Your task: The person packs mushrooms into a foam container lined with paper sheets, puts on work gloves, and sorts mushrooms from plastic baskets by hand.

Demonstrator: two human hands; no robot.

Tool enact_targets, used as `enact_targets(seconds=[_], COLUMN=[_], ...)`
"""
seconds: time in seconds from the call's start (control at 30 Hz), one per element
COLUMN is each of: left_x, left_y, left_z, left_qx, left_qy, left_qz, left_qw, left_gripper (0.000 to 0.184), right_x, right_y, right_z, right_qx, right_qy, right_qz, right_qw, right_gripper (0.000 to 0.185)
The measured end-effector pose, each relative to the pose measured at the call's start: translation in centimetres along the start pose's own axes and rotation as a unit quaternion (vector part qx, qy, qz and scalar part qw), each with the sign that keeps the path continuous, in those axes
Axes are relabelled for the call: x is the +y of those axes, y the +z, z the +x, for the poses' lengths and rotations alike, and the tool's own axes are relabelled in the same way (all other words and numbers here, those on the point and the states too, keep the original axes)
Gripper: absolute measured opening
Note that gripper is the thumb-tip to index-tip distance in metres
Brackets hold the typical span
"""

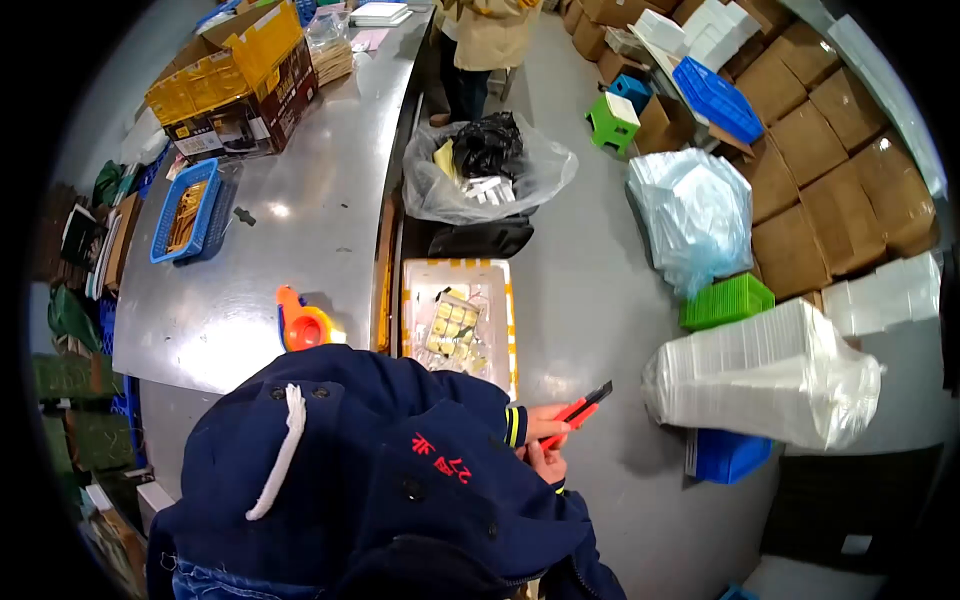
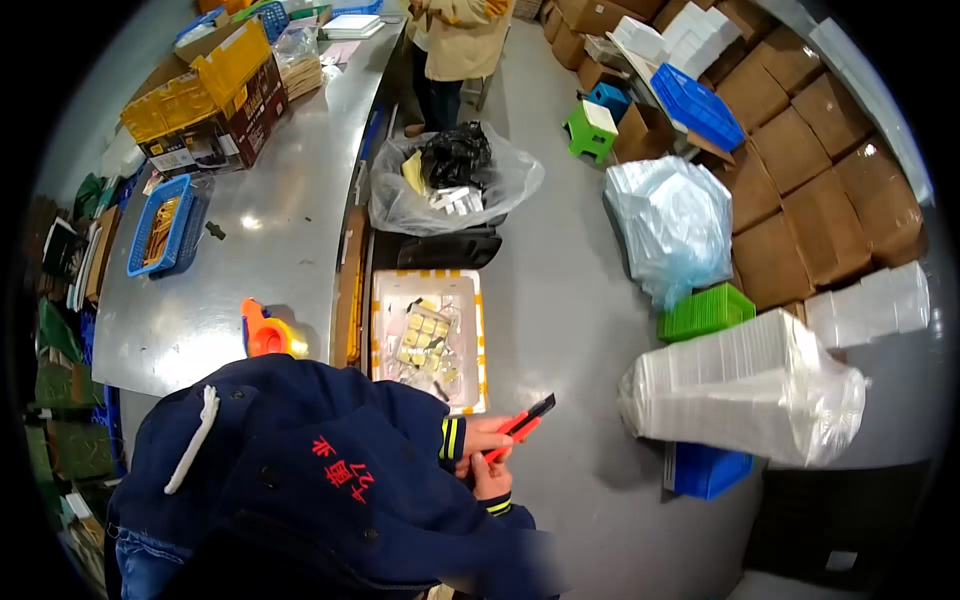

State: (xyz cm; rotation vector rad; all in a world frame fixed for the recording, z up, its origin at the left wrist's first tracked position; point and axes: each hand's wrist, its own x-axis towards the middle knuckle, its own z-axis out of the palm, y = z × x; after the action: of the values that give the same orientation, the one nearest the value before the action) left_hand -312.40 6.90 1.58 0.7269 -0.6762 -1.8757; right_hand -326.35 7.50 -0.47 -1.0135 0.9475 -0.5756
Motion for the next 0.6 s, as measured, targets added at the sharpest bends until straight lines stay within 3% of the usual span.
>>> enact_targets(seconds=[0.1, 0.23, 0.33, 0.4, 0.43, 0.47, 0.53, 0.57, 0.6], left_x=[-1.9, -1.3, -0.7, -0.1, 0.6, 1.4, 2.3, 1.6, 3.5], left_y=[-2.2, -1.6, -1.5, -1.1, -0.6, 0.3, -0.2, -1.8, -1.9], left_z=[6.6, 14.7, 24.0, 29.7, 32.5, 34.0, 37.5, 39.6, 40.1], left_qx=[-0.023, 0.01, 0.052, 0.095, 0.143, 0.168, 0.173, 0.155, 0.2], left_qy=[0.063, 0.05, 0.021, 0.012, -0.026, -0.027, 0.04, 0.081, 0.046], left_qz=[-0.009, -0.007, 0.048, 0.036, 0.035, -0.011, 0.035, 0.015, -0.019], left_qw=[0.998, 0.999, 0.997, 0.995, 0.989, 0.985, 0.984, 0.985, 0.978], left_gripper=[0.03, 0.033, 0.026, 0.021, 0.021, 0.023, 0.028, 0.035, 0.039], right_x=[-0.8, -2.8, -5.0, -7.0, -8.5, -9.4, -10.2, -11.1, -11.2], right_y=[-4.6, -12.0, -18.3, -21.6, -23.9, -26.2, -29.2, -31.1, -33.1], right_z=[4.5, 10.7, 16.6, 20.1, 21.7, 23.1, 24.9, 26.3, 27.4], right_qx=[-0.027, -0.064, -0.089, -0.088, -0.099, -0.175, -0.193, -0.203, -0.211], right_qy=[0.051, 0.085, 0.063, 0.075, 0.11, 0.141, 0.128, 0.136, 0.144], right_qz=[-0.012, -0.054, 0.003, 0.134, 0.094, 0.013, 0.071, 0.019, -0.031], right_qw=[0.998, 0.993, 0.994, 0.984, 0.984, 0.974, 0.97, 0.97, 0.966], right_gripper=[0.017, 0.018, 0.015, 0.013, 0.012, 0.014, 0.019, 0.021, 0.023])
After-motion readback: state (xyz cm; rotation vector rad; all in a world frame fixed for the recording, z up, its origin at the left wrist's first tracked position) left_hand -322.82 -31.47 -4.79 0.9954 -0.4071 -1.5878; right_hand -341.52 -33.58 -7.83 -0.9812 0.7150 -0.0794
